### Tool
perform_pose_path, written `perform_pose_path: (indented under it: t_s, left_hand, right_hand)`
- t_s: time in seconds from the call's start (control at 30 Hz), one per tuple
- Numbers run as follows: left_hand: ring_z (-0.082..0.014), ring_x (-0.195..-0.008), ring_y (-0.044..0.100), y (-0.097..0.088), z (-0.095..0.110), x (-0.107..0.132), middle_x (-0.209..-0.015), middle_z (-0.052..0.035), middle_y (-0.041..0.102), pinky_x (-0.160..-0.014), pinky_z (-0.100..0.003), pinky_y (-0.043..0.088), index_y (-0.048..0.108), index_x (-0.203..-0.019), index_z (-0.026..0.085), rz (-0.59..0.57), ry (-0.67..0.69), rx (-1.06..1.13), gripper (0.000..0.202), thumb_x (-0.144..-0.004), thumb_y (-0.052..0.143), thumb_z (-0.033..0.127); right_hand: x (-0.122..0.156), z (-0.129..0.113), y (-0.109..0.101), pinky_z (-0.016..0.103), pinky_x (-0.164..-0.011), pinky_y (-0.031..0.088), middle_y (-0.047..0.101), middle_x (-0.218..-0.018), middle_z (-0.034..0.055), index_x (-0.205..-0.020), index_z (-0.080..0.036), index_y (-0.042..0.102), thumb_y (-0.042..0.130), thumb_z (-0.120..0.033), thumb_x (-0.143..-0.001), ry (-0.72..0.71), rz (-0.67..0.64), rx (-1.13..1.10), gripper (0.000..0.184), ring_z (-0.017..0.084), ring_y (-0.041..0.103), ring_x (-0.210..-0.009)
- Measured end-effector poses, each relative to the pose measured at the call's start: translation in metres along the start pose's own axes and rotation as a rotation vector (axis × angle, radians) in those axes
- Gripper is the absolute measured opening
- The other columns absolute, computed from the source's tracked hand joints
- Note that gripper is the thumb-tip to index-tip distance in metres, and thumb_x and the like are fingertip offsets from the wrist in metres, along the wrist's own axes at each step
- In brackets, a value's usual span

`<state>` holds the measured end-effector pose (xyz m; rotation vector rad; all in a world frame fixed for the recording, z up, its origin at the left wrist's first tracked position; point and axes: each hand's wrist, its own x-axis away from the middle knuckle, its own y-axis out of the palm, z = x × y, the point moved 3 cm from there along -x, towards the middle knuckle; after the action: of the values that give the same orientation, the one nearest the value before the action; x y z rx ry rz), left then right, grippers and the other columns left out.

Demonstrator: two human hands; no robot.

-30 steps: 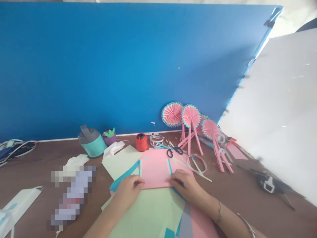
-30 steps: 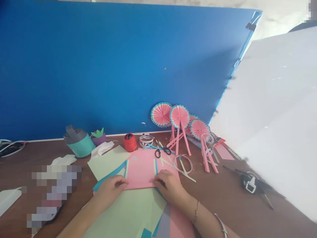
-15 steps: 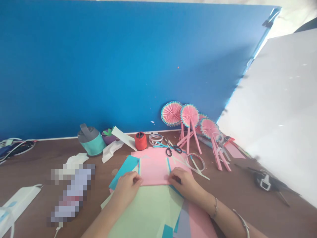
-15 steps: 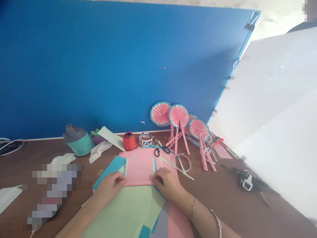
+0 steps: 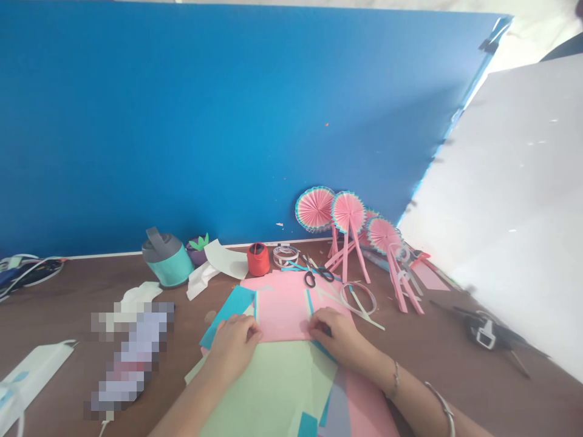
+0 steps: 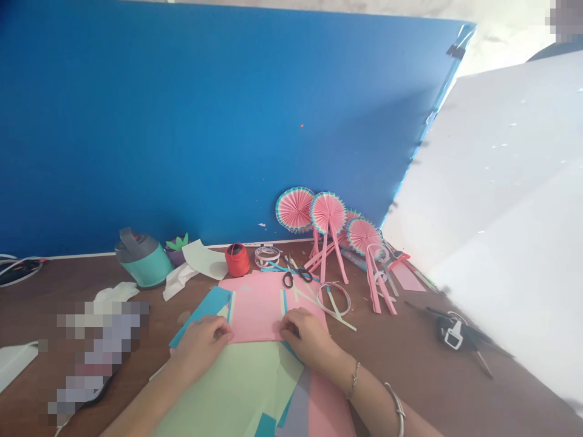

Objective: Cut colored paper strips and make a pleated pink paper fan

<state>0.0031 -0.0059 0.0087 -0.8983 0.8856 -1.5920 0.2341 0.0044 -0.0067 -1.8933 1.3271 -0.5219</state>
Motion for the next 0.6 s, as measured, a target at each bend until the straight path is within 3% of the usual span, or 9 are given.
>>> perform_pose_path:
  t_s: [0.07, 0.17, 0.3, 0.47, 0.6]
  left_hand:
    - [-0.0227, -0.093, 0.053, 0.000, 0.004, 0.001, -0.089, -0.0032, 0.064, -0.079, -0.035, 0.035, 0.063, -0.082, 0.022, 0.041, 0.080, -0.117, 0.018, -0.082, 0.045, 0.020]
    - [-0.0226, -0.097, 0.050, 0.004, 0.015, 0.005, -0.100, -0.0049, 0.058, -0.078, -0.035, 0.035, 0.061, -0.104, 0.026, 0.107, 0.315, -0.287, 0.037, -0.083, 0.039, 0.006]
    - [-0.0208, -0.097, 0.049, 0.009, 0.034, 0.012, -0.102, -0.0049, 0.054, -0.077, -0.033, 0.036, 0.054, -0.117, 0.032, 0.063, 0.573, -0.409, 0.047, -0.085, 0.037, 0.002]
    - [-0.0208, -0.091, 0.049, 0.007, 0.042, 0.014, -0.094, -0.0046, 0.056, -0.075, -0.033, 0.037, 0.056, -0.113, 0.027, 0.034, 0.585, -0.431, 0.041, -0.085, 0.040, 0.003]
    - [-0.0215, -0.089, 0.049, 0.005, 0.028, 0.010, -0.091, -0.0052, 0.057, -0.073, -0.035, 0.036, 0.065, -0.092, 0.023, 0.031, 0.549, -0.434, 0.040, -0.075, 0.042, -0.005]
  right_hand:
    - [0.001, -0.005, -0.002, 0.027, -0.065, 0.039, 0.059, -0.076, 0.0029, -0.081, -0.019, 0.059, 0.049, -0.012, -0.080, -0.044, 0.017, 0.075, 0.012, 0.017, 0.052, -0.075]
    - [0.004, -0.014, -0.001, 0.030, -0.071, 0.035, 0.058, -0.088, 0.0049, -0.095, -0.021, 0.061, 0.048, -0.012, -0.084, -0.163, 0.056, 0.283, 0.020, 0.018, 0.049, -0.083]
    - [0.008, -0.021, 0.010, 0.030, -0.069, 0.028, 0.056, -0.090, 0.0050, -0.101, -0.026, 0.062, 0.049, -0.008, -0.083, -0.375, 0.038, 0.491, 0.029, 0.018, 0.045, -0.084]
    - [0.010, -0.025, 0.012, 0.032, -0.065, 0.023, 0.056, -0.080, 0.0043, -0.092, -0.021, 0.063, 0.054, -0.009, -0.080, -0.463, -0.006, 0.548, 0.020, 0.018, 0.042, -0.080]
    - [0.011, -0.025, 0.008, 0.033, -0.062, 0.021, 0.055, -0.070, 0.0041, -0.073, -0.018, 0.060, 0.055, -0.009, -0.079, -0.468, 0.015, 0.605, 0.013, 0.018, 0.041, -0.076]
